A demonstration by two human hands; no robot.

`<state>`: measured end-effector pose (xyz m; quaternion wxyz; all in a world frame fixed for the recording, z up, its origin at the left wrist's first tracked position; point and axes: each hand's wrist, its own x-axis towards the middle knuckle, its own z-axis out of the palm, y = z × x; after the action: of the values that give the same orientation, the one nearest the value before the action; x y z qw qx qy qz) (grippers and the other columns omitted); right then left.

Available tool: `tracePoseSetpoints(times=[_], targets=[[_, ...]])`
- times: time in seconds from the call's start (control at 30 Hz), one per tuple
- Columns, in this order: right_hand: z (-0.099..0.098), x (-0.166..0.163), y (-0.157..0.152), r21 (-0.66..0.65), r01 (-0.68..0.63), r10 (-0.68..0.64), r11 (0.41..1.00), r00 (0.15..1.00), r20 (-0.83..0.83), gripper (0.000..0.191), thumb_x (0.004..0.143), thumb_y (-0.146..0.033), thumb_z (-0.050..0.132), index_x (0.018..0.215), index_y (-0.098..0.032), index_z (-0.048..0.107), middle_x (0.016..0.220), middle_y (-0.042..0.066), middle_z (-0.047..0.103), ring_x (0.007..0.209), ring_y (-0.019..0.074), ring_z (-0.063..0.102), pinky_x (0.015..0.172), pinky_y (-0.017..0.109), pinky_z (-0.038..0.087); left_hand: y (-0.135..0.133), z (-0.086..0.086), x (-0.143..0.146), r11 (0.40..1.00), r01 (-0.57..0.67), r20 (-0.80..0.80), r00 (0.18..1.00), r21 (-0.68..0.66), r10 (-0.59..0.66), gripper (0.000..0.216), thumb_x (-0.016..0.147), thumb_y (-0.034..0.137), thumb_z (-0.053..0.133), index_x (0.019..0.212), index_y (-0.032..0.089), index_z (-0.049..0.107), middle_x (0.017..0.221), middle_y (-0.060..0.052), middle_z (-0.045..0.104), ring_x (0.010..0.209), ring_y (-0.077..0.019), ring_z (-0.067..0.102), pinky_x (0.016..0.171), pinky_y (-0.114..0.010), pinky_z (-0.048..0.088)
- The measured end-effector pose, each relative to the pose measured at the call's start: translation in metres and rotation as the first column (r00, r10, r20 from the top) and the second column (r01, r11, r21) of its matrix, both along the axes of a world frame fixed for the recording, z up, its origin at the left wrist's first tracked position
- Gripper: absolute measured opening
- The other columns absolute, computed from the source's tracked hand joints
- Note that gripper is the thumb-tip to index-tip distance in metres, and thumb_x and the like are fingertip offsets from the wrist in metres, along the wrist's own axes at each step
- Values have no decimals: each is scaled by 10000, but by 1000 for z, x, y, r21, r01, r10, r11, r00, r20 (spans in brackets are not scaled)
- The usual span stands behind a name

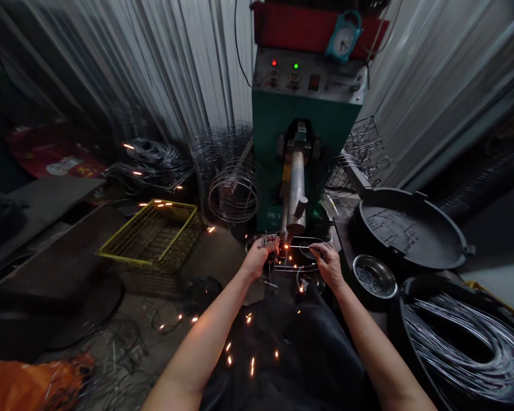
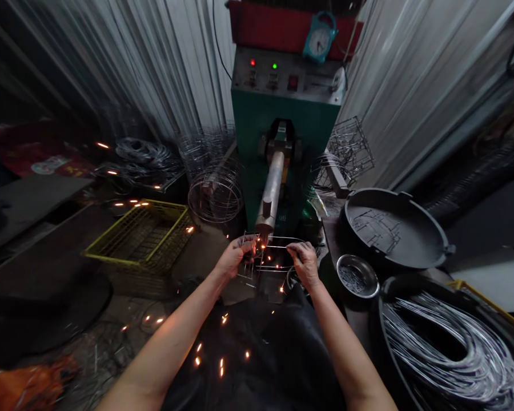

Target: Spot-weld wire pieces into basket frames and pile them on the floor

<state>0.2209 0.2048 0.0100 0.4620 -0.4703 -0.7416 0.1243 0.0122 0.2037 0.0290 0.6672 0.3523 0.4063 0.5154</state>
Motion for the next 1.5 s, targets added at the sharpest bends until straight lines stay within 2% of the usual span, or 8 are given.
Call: tracePoseSetpoints(times=[0.23,0.43,0.63,0.73,0.87,1.1,1.27,1.5], targets=[[5,23,-28,-231,-22,-21,973,984,-180,246,741,-356,566,940,-216,602,937,51,610,886,207,541,795,333,403,-8,-5,-11,997,79,5,997,13,-79,434,566,343,710,920,145,556,562,39,510,457,-72,460,386,-170,359],[11,63,-101,-380,-130,-35,916,917,-398,428,738,-489,494,1075,-232,551,1053,77,564,978,242,498,845,366,383,-68,-28,-48,990,138,191,972,2,-136,384,635,306,686,961,149,557,500,53,454,396,-45,387,355,-144,323],[42,48,-153,-512,-711,465,481,703,-539,442,569,-580,656,763,-183,683,698,68,593,726,221,534,704,364,419,-117,-34,-53,987,147,527,845,-64,-91,219,708,230,617,888,110,586,494,62,389,348,-12,308,296,-105,221],[58,31,-166,-429,-749,460,505,654,-601,363,576,-546,673,594,-183,671,561,42,524,604,173,494,596,315,412,-127,-34,-48,961,255,574,805,-105,-151,263,801,301,508,968,109,574,537,29,468,370,-35,391,321,-127,298],[69,6,-166,-379,-734,219,564,575,-788,361,555,-516,703,663,-174,658,602,16,474,456,82,375,377,197,271,-137,-47,-44,890,428,617,746,-155,-251,533,807,532,376,1071,97,535,657,-46,600,510,-139,570,526,-301,486],[70,-21,-126,-423,-656,-119,625,456,-882,339,584,-419,719,820,-194,627,585,-17,462,450,60,356,328,141,194,-176,-77,-32,907,401,692,692,-130,-207,670,735,631,395,1134,105,507,966,-155,624,909,-268,584,785,-423,429],[59,-23,-107,-404,-624,-190,669,382,-904,280,622,-363,708,815,-182,617,530,-47,421,450,55,375,385,155,330,-199,-75,-16,949,312,569,789,-45,-232,679,607,467,673,1187,177,472,1084,-143,578,1011,-294,527,842,-405,391],[56,-16,-96,-461,-556,-243,692,422,-873,282,591,-364,730,775,-177,624,528,-46,470,484,73,457,487,205,430,-199,-65,5,982,153,265,957,-112,-119,588,528,189,765,1071,181,540,811,-65,646,772,-195,594,712,-293,430]])
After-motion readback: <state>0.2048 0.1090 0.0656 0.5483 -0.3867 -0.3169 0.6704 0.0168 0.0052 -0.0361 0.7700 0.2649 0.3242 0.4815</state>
